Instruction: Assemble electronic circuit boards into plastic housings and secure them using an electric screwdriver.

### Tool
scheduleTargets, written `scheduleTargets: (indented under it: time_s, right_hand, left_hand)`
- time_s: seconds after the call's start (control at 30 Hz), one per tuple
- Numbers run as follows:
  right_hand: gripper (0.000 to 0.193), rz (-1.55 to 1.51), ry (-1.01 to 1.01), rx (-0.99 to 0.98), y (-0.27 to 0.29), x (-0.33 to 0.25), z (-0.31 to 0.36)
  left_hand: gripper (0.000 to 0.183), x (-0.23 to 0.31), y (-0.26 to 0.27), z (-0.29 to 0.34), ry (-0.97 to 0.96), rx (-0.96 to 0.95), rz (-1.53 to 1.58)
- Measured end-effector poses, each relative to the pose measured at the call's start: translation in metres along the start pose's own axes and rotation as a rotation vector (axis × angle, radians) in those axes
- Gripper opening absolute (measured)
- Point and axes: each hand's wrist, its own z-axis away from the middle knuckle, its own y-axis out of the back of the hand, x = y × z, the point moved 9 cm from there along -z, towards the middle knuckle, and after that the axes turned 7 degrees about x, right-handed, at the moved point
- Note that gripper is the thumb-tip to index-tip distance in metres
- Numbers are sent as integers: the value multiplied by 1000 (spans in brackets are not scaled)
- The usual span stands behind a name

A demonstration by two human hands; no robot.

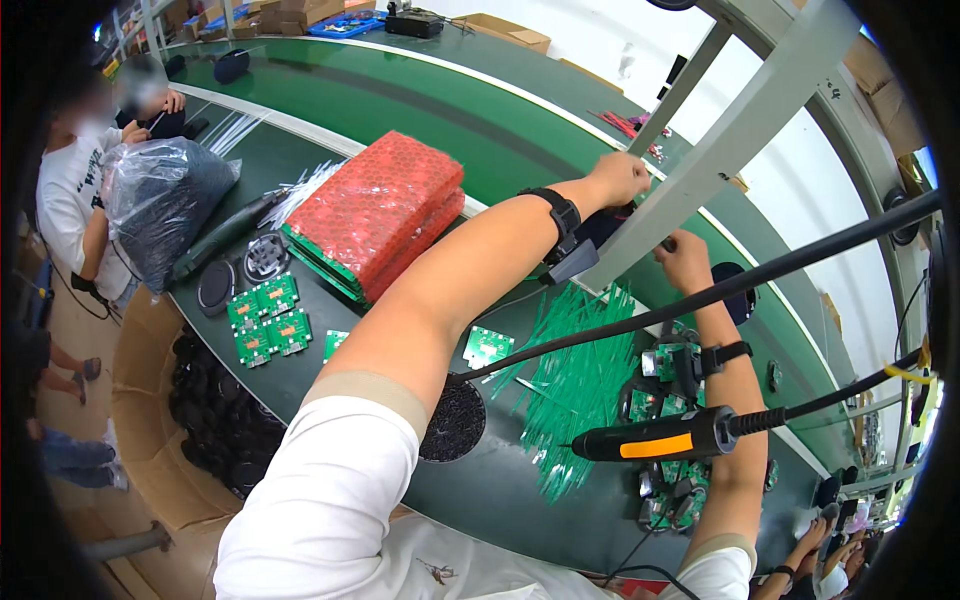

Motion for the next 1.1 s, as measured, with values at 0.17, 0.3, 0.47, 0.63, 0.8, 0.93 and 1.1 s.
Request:
scheduleTargets:
  time_s: [0.17,0.3,0.47,0.63,0.8,0.93,1.1]
  right_hand:
    - [46,-165,-259,152,70,22,49]
    - [29,-560,-452,0,103,14,112]
    - [17,-572,-364,-107,114,-45,198]
    - [35,-513,-190,-166,110,-120,254]
    - [35,-295,-97,-175,114,-165,299]
    - [37,-128,-82,-195,93,-184,326]
    - [42,93,17,-92,74,-191,337]
  left_hand:
    - [19,64,132,24,-235,326,-512]
    - [26,78,298,100,-176,457,-1011]
    - [24,-18,439,228,235,400,-1277]
    - [24,-111,455,281,467,396,-1251]
    - [19,-61,445,295,235,498,-1115]
    - [16,49,402,331,-101,695,-913]
    - [14,92,294,408,-97,375,-779]
